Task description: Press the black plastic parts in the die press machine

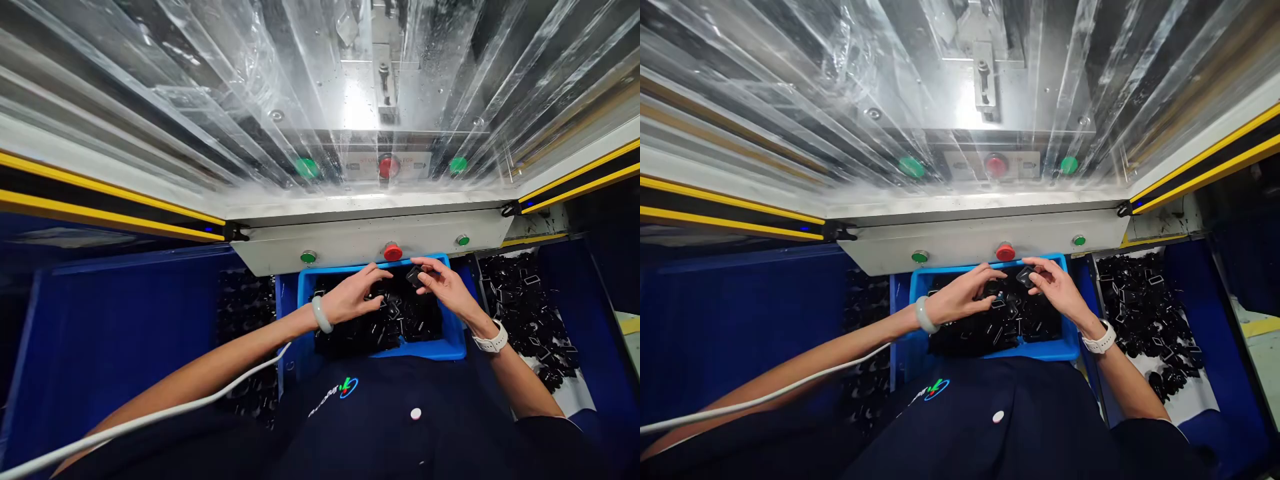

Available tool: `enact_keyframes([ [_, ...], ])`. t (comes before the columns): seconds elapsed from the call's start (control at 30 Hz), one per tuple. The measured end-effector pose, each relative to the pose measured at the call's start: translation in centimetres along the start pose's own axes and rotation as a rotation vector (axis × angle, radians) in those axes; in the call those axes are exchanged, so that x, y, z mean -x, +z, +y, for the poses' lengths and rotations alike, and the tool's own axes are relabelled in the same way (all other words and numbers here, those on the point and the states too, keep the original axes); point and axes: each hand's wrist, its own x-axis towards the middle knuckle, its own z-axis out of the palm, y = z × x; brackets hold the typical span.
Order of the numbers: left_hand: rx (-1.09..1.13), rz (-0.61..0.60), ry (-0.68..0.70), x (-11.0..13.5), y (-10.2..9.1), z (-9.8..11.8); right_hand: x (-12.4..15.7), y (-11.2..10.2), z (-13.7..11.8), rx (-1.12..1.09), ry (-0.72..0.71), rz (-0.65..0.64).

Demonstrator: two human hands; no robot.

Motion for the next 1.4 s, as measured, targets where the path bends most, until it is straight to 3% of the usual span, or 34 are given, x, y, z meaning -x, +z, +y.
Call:
enact_keyframes([
  [0.13, 0.765, 0.109, -0.217, 0.5, -1.6, 1.2, 0.3, 0.6, -1.2, 0.006, -0.006, 0.030],
  [0.23, 1.172, 0.175, -0.295, 0.3, -2.4, 1.6, 0.3, 1.0, -2.2, 0.079, -0.068, 0.045],
  [0.37, 1.449, 0.278, -0.322, -0.1, -2.9, 1.4, 0.0, 1.3, -3.1, 0.029, -0.102, 0.047],
  [0.53, 1.597, 0.299, -0.355, -0.1, -2.8, 1.0, -0.5, 1.1, -3.6, -0.069, -0.124, 0.121],
  [0.83, 1.489, 0.346, -0.325, -0.4, -2.7, 1.3, -0.9, 1.2, -4.1, 0.055, -0.139, 0.191],
  [1.07, 1.186, 0.365, -0.213, -0.7, -2.8, 3.0, -0.9, 3.1, -7.0, 0.453, -0.302, 0.134],
  [1.27, 0.974, 0.389, -0.148, -1.3, -2.9, 3.8, -2.3, 4.0, -7.3, 0.413, -0.235, 0.148],
  [1.4, 0.631, 0.488, -0.136, -2.3, -4.6, 4.3, -3.6, 3.6, -8.9, 0.408, -0.257, 0.122],
])
